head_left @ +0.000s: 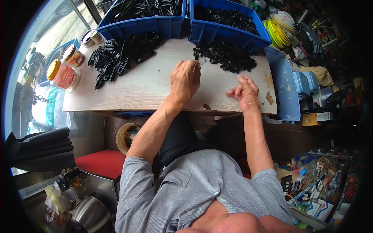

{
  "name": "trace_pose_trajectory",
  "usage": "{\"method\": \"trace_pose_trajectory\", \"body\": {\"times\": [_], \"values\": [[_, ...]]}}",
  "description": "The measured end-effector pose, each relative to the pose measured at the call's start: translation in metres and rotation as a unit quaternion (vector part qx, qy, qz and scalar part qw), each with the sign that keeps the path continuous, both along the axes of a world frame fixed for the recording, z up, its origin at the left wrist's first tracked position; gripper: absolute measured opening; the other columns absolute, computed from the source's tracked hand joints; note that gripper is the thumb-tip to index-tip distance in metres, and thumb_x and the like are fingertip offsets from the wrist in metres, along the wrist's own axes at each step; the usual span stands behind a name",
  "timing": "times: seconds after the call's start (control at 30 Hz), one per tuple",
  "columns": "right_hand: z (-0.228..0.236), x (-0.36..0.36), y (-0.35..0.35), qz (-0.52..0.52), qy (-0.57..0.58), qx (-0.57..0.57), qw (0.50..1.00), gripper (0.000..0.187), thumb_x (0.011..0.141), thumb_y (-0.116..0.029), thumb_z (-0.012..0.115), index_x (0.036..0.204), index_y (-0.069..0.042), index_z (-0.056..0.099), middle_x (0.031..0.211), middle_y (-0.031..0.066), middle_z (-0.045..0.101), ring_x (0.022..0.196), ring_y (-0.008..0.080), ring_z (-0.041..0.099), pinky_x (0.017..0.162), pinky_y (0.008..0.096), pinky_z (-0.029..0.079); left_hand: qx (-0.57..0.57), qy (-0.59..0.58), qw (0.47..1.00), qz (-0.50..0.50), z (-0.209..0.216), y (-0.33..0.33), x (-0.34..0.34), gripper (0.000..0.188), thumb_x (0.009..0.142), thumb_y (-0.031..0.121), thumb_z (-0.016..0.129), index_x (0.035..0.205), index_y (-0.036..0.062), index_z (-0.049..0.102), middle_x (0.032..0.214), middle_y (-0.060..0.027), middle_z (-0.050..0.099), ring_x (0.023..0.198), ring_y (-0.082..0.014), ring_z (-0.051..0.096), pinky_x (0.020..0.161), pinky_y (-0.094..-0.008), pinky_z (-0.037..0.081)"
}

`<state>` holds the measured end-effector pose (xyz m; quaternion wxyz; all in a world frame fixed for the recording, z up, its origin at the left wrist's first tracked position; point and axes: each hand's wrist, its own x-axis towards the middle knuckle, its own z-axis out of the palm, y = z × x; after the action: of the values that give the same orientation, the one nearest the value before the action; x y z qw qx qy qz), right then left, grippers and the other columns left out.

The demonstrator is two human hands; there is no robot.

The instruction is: Manually assembling small black plastic components by snapping them together at a workbench.

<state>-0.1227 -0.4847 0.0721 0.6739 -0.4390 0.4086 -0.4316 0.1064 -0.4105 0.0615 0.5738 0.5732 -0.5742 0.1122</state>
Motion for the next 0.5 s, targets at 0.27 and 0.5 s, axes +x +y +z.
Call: {"method": "trace_pose_trajectory", "body": {"times": [0.27, 0.5], "values": [[0.000, 0.040, 0.017, 0.145, 0.021, -0.021, 0.989, 0.029, 0.086, -0.025, 0.078, 0.104, -0.005, 0.066, 0.053, 0.0007, 0.053, 0.046, 0.0138, 0.057, 0.053, 0.0320, 0.055, 0.075, 0.063, 0.989, -0.110, -0.006, 0.033, -0.030, 0.022, 0.078, -0.003, 0.071, 0.097, 0.0054, 0.065, 0.085, -0.0098, 0.069, 0.079, -0.0303, 0.066, 0.069, -0.0391, 0.053], [-0.003, 0.041, 0.017, 0.183, 0.047, -0.033, 0.981, 0.018, 0.088, -0.019, 0.076, 0.096, -0.004, 0.068, 0.054, -0.0006, 0.052, 0.042, 0.0098, 0.050, 0.049, 0.0289, 0.052, 0.098, 0.084, 0.982, -0.139, -0.008, 0.038, -0.028, 0.024, 0.078, -0.002, 0.072, 0.099, 0.0055, 0.065, 0.084, -0.0094, 0.069, 0.079, -0.0294, 0.066, 0.068, -0.0390, 0.054]]}}
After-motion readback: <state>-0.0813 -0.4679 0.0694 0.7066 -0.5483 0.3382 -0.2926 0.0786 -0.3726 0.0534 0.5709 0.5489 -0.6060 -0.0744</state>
